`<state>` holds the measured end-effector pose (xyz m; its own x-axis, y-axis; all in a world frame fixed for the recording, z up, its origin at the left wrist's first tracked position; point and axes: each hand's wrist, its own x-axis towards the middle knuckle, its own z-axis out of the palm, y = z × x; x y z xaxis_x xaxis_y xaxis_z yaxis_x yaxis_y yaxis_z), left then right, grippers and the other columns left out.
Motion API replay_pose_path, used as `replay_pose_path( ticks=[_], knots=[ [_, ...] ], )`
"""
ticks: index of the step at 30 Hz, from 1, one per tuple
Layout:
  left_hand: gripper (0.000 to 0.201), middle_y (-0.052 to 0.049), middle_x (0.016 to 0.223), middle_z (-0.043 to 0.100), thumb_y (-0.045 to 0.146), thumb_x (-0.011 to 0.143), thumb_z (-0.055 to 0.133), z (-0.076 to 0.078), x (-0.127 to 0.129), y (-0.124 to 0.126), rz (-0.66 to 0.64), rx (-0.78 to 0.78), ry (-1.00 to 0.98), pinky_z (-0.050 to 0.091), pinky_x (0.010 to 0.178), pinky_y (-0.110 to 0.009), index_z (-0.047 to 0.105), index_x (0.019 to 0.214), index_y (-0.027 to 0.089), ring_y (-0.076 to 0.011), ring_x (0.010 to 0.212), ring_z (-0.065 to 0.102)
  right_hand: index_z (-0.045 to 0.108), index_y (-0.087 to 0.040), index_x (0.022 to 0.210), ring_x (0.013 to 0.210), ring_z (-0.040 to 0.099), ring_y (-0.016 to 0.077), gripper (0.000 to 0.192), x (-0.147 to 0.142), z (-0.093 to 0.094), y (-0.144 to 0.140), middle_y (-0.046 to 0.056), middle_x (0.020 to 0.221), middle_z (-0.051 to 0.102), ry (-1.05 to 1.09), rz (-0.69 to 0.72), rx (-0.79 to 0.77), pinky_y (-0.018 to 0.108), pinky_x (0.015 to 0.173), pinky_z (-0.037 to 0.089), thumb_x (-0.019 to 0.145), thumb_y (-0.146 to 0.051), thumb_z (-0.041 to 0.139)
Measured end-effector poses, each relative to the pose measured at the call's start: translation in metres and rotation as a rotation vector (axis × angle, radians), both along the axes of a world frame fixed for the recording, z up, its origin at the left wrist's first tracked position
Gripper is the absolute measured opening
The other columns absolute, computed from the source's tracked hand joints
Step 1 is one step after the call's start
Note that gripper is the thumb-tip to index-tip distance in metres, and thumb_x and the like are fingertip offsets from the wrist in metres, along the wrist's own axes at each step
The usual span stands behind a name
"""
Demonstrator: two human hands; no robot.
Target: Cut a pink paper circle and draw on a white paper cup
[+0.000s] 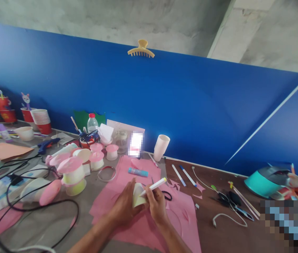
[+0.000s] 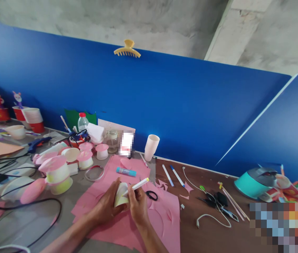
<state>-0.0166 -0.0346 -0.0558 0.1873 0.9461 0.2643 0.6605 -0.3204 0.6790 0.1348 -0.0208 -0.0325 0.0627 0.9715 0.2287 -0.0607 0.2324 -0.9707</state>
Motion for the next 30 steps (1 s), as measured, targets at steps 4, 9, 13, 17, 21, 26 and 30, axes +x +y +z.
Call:
replay_pose_path(
  ticks=[4,9,13,17,21,26,30],
  knots=[
    [0.087,-0.024,0.154,0.047,0.045,0.079,0.068,0.0,-0.001,0.0,0.0,0.02,0.006,0.042,0.113,-0.059,0.034,0.153,0.013,-0.041,0.141,0.046,0.062,-0.019,0.062,0.052,0.049,0.0147,0.051,0.001,-0.002,0.001,0.001,0.055,0.058,-0.041,0.0,-0.008,0.027,0.051,0.041,0.082,-0.066,0.063],
    [0.086,-0.026,0.154,0.046,0.049,0.081,0.065,-0.002,-0.001,0.0,0.01,0.002,0.011,0.042,0.114,-0.058,0.036,0.151,0.009,-0.0417,0.142,0.044,0.056,-0.02,0.06,0.05,0.045,0.0127,0.051,0.0,0.001,0.001,-0.002,0.052,0.052,-0.045,-0.034,-0.031,0.025,0.048,0.037,0.08,-0.065,0.064],
    [0.086,-0.026,0.151,0.049,0.051,0.08,0.066,-0.004,0.0,0.001,0.015,0.018,-0.016,0.044,0.114,-0.056,0.039,0.15,0.008,-0.0423,0.141,0.046,0.055,-0.02,0.06,0.051,0.043,0.0124,0.05,-0.001,0.002,0.001,-0.003,0.053,0.051,-0.021,-0.027,-0.057,0.024,0.049,0.037,0.078,-0.066,0.066],
    [0.087,-0.024,0.153,0.048,0.051,0.083,0.063,-0.009,-0.001,0.001,0.019,0.027,-0.007,0.044,0.113,-0.056,0.033,0.153,0.009,-0.04,0.141,0.046,0.055,-0.021,0.061,0.05,0.043,0.0123,0.049,-0.002,0.007,-0.001,-0.003,0.053,0.05,0.049,0.03,-0.078,0.025,0.049,0.039,0.075,-0.065,0.07],
    [0.088,-0.02,0.155,0.047,0.049,0.082,0.066,-0.007,0.0,0.0,0.032,0.014,0.001,0.044,0.114,-0.055,0.031,0.155,0.016,-0.0376,0.142,0.046,0.053,-0.02,0.058,0.048,0.04,0.0114,0.05,-0.001,0.011,-0.002,-0.003,0.05,0.048,0.113,0.001,-0.09,0.025,0.047,0.036,0.074,-0.064,0.072],
    [0.089,-0.023,0.155,0.046,0.045,0.08,0.068,-0.002,0.0,-0.001,0.02,-0.005,0.013,0.043,0.114,-0.056,0.033,0.154,0.012,-0.0393,0.142,0.045,0.054,-0.019,0.057,0.047,0.038,0.011,0.054,-0.001,0.007,0.001,-0.003,0.048,0.047,0.093,-0.027,-0.033,0.025,0.045,0.033,0.077,-0.068,0.068],
    [0.087,-0.022,0.154,0.047,0.04,0.081,0.069,-0.002,-0.001,-0.001,0.022,0.004,0.014,0.043,0.114,-0.054,0.032,0.154,0.012,-0.0382,0.141,0.046,0.055,-0.019,0.058,0.046,0.037,0.011,0.054,-0.003,0.004,0.003,-0.003,0.048,0.047,0.041,-0.03,-0.01,0.025,0.044,0.032,0.078,-0.068,0.065]
  ],
)
